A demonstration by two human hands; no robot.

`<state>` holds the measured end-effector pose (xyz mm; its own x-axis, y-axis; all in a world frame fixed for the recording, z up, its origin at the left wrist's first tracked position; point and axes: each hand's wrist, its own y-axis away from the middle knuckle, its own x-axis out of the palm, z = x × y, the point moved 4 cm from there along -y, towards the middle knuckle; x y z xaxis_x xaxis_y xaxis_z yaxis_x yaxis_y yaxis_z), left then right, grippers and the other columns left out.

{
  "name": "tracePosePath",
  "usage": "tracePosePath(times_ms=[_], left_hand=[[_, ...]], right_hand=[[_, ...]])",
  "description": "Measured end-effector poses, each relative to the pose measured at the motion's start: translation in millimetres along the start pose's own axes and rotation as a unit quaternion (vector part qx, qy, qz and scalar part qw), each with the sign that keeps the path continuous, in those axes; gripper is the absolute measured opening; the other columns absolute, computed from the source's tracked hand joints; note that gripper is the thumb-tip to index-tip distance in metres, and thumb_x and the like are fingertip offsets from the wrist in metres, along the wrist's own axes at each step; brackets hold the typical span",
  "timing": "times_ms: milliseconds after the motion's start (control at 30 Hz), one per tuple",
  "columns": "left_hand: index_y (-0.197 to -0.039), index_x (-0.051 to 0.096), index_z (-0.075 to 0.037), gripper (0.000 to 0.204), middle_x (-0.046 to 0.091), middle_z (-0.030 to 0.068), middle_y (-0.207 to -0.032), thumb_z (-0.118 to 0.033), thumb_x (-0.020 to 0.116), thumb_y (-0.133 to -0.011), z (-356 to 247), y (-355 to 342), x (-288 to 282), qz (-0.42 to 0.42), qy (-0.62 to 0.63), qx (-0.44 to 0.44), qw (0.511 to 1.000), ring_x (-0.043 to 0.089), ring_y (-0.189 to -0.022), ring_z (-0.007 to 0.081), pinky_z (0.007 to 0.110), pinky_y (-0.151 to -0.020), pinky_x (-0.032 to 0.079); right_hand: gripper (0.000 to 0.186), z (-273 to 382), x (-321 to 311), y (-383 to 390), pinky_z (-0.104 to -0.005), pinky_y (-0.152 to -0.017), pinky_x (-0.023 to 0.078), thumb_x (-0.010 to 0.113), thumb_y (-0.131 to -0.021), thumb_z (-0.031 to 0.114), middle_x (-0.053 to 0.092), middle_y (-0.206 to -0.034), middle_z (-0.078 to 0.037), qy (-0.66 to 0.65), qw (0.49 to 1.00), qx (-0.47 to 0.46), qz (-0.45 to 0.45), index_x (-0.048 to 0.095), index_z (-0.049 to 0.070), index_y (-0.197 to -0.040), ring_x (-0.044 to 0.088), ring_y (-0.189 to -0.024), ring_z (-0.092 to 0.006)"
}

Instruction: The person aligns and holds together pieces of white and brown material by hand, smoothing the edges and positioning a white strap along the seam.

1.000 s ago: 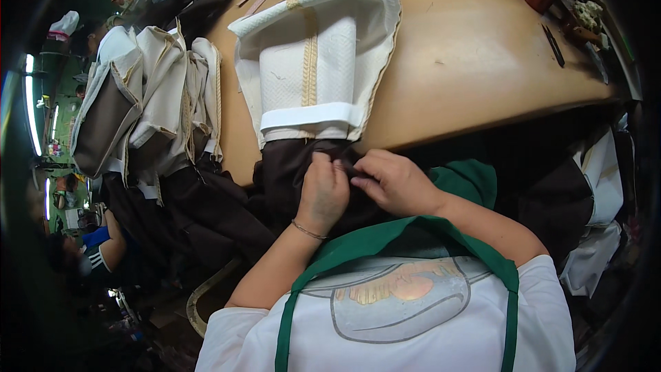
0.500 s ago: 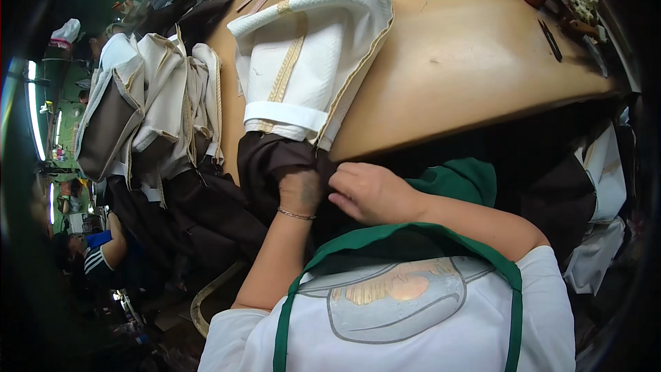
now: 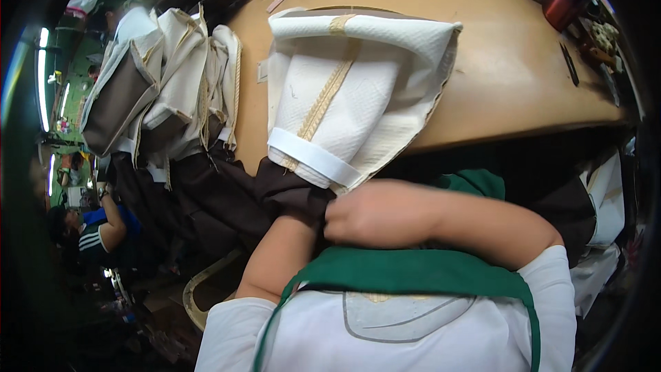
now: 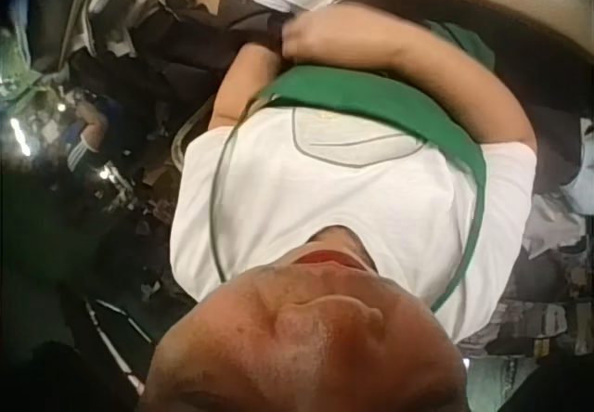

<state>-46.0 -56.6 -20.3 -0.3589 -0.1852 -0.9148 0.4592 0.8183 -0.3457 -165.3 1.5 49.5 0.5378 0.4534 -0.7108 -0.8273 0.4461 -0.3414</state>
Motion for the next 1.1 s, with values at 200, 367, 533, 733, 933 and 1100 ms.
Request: tracePosePath(times_ms=[200,367,533,733,933,1100], left_hand=[[-0.098,0.057,-0.003,0.03,0.056,0.014,-0.093,-0.021,0.059,-0.075,1.1,-5.1,-5.0,-0.01,0.025,-0.019,0.999,0.054,-0.087,0.028,0.036,-0.078,0.042],[-0.1,0.056,-0.002,0.032,0.056,0.0136,-0.096,-0.022,0.06,-0.076,0.9,-20.7,-0.8,-0.015,0.053,-0.013,0.998,0.053,-0.089,0.0271,0.036,-0.08,0.042],[-0.102,0.055,-0.002,0.034,0.055,0.0132,-0.098,-0.023,0.061,-0.076,0.9,-18.6,-6.4,-0.015,0.066,-0.021,0.998,0.052,-0.092,0.0263,0.035,-0.082,0.041],[-0.105,0.054,-0.002,0.037,0.054,0.0127,-0.102,-0.024,0.061,-0.076,-1.9,-19.0,-10.4,-0.013,0.081,-0.026,0.996,0.052,-0.094,0.0252,0.035,-0.084,0.041],[-0.107,0.053,-0.001,0.04,0.054,0.0122,-0.105,-0.025,0.062,-0.076,1.3,-47.4,-15.4,-0.045,0.104,-0.013,0.993,0.051,-0.097,0.0241,0.035,-0.086,0.04],[-0.109,0.053,-0.001,0.042,0.053,0.0118,-0.108,-0.026,0.063,-0.076,12.6,-105.2,-6.2,-0.066,0.101,-0.02,0.993,0.05,-0.099,0.0232,0.034,-0.087,0.04]], right_hand=[[0.027,-54.5,-39.0,-4.9,-0.0356,-0.081,0.041,0.058,-0.07,0.015,0.053,-0.092,-0.003,0.26,0.96,-0.015,-0.105,0.057,0.014,-0.097,0.052,-0.092,-0.0214],[0.032,-69.5,-31.5,-23.1,-0.0352,-0.08,0.041,0.06,-0.068,0.02,0.051,-0.09,-0.004,0.296,0.948,-0.066,-0.094,0.055,0.015,-0.1,0.052,-0.088,-0.02],[0.026,-67.8,-24.6,-36.3,-0.0327,-0.07,0.041,0.062,-0.067,0.027,0.049,-0.082,-0.002,0.329,0.937,-0.103,-0.061,0.056,0.012,-0.087,0.052,-0.082,-0.0187],[0.026,-85.4,-25.5,-69.6,-0.0346,-0.062,0.042,0.064,-0.069,0.035,0.056,-0.071,-0.006,0.292,0.95,0.032,-0.109,0.06,0.01,-0.066,0.057,-0.073,-0.0224],[0.036,-106.3,-35.6,-95.3,-0.0391,-0.066,0.045,0.063,-0.071,0.043,0.063,-0.078,-0.012,0.311,0.924,0.223,0.021,0.066,0.007,-0.075,0.061,-0.075,-0.0284],[0.021,-77.3,-141.6,-22.6,-0.0336,-0.059,0.045,0.065,-0.075,0.021,0.057,-0.072,-0.009,0.41,0.848,0.099,-0.322,0.056,0.004,-0.066,0.056,-0.066,-0.0258]])
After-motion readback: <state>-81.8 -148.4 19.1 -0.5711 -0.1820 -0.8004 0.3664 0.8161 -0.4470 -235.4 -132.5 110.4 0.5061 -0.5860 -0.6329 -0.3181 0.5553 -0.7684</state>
